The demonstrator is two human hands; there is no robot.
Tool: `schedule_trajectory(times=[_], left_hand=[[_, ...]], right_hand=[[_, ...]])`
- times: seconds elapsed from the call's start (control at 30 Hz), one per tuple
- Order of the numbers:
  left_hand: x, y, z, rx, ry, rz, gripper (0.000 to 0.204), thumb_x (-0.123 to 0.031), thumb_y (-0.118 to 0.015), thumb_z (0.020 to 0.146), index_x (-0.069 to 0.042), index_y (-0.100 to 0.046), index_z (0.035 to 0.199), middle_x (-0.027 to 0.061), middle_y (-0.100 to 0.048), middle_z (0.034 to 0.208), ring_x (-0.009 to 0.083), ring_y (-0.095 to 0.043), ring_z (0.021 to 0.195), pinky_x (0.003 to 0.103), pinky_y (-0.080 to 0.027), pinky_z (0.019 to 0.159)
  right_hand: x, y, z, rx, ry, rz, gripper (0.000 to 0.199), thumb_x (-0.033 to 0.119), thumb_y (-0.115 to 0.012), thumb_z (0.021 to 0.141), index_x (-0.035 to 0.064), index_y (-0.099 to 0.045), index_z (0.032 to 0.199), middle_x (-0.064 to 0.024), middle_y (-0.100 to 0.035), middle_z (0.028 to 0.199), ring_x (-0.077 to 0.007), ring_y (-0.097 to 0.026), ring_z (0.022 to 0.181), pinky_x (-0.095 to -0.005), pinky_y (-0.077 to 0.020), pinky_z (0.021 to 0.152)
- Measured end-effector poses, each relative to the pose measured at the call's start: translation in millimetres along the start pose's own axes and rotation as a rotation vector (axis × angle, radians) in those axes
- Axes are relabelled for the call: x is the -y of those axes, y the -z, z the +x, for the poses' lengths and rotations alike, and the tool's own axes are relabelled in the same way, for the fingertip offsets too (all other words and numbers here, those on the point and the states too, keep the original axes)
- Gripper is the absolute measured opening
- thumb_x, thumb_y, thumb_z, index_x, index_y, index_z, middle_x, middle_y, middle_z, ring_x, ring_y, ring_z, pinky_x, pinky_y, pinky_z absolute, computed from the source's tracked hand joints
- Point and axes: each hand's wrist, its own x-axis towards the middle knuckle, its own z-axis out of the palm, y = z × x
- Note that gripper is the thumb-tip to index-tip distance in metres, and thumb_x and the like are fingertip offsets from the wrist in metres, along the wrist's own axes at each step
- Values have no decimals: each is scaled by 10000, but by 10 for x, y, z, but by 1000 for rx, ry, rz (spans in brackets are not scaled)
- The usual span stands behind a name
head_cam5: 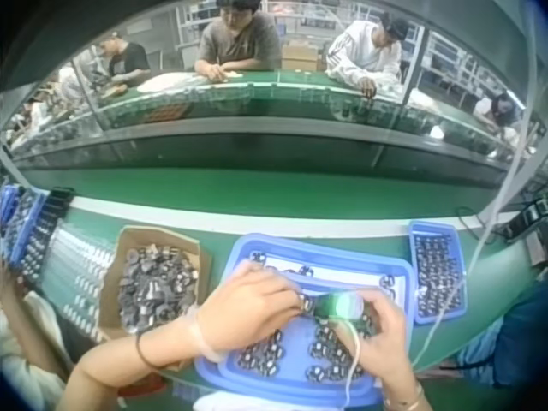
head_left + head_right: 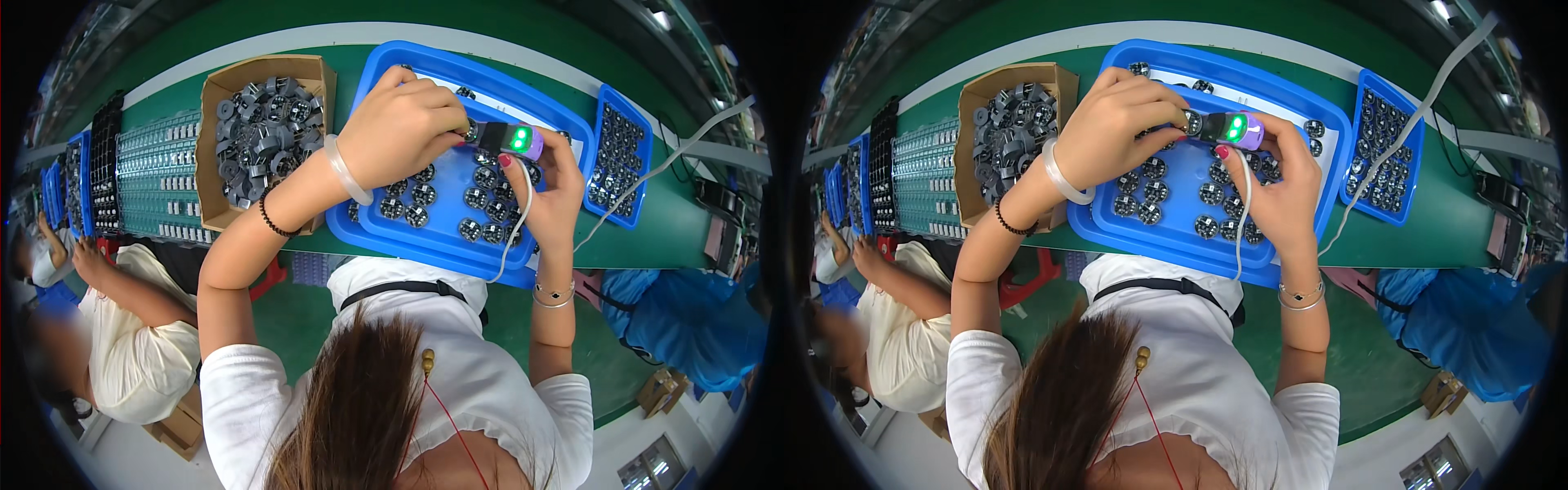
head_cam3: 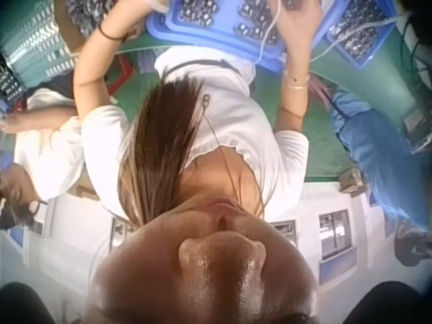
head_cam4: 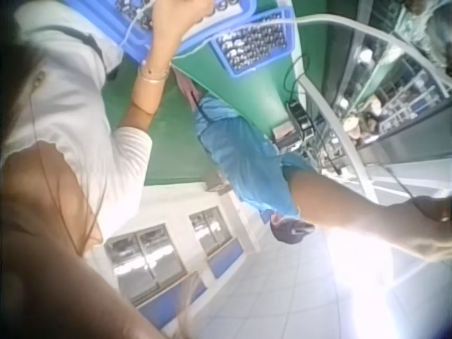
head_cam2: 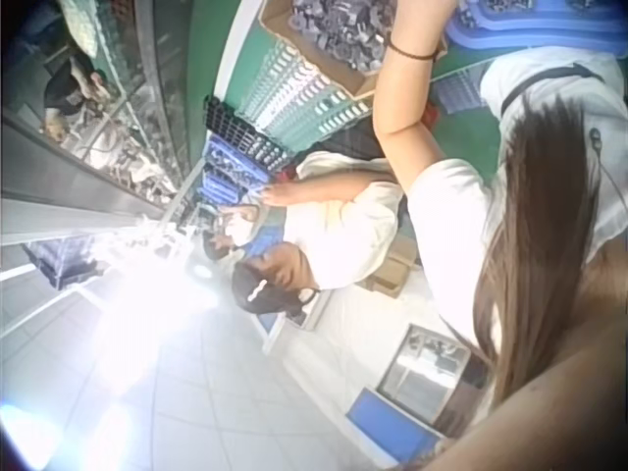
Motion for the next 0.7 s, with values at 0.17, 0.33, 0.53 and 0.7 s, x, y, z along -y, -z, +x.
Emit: schedule_trajectory(times=[0.17, 0.33, 0.53, 0.7], left_hand=[[-16, -22, 19, -19, -37, 17, 117, -123, -712, 729, -107, -652, 827, -1, -650, 933, 190, -595, 882, 325, -396, 842], [0, -8, 65, 5, -24, 3, 115, -117, -708, 729, -116, -651, 830, -7, -646, 926, 187, -588, 887, 324, -387, 832], [97, -193, 139, 69, -40, 41, 67, -156, -705, 705, -122, -666, 747, 3, -622, 843, 184, -561, 838, 343, -377, 774], [105, -208, 154, 127, -69, 94, 141, -170, -721, 681, -115, -699, 809, 18, -581, 860, 204, -547, 881, 341, -382, 740]], right_hand=[[64, 20, 2, 10, 43, -127, 372, 36, -733, 773, -25, -548, 1089, -71, -614, 994, -144, -597, 935, -262, -462, 836], [12, 52, -19, -15, 37, -24, 349, 32, -717, 788, -20, -544, 1087, -75, -619, 985, -137, -599, 912, -252, -467, 821], [-50, 165, -150, -270, 56, 216, 352, 70, -708, 799, -28, -534, 1089, -87, -619, 998, -130, -591, 877, -238, -467, 799], [124, -65, -131, 36, 123, -145, 400, 59, -775, 698, -15, -591, 1045, -91, -625, 928, -157, -611, 828, -276, -493, 746]])
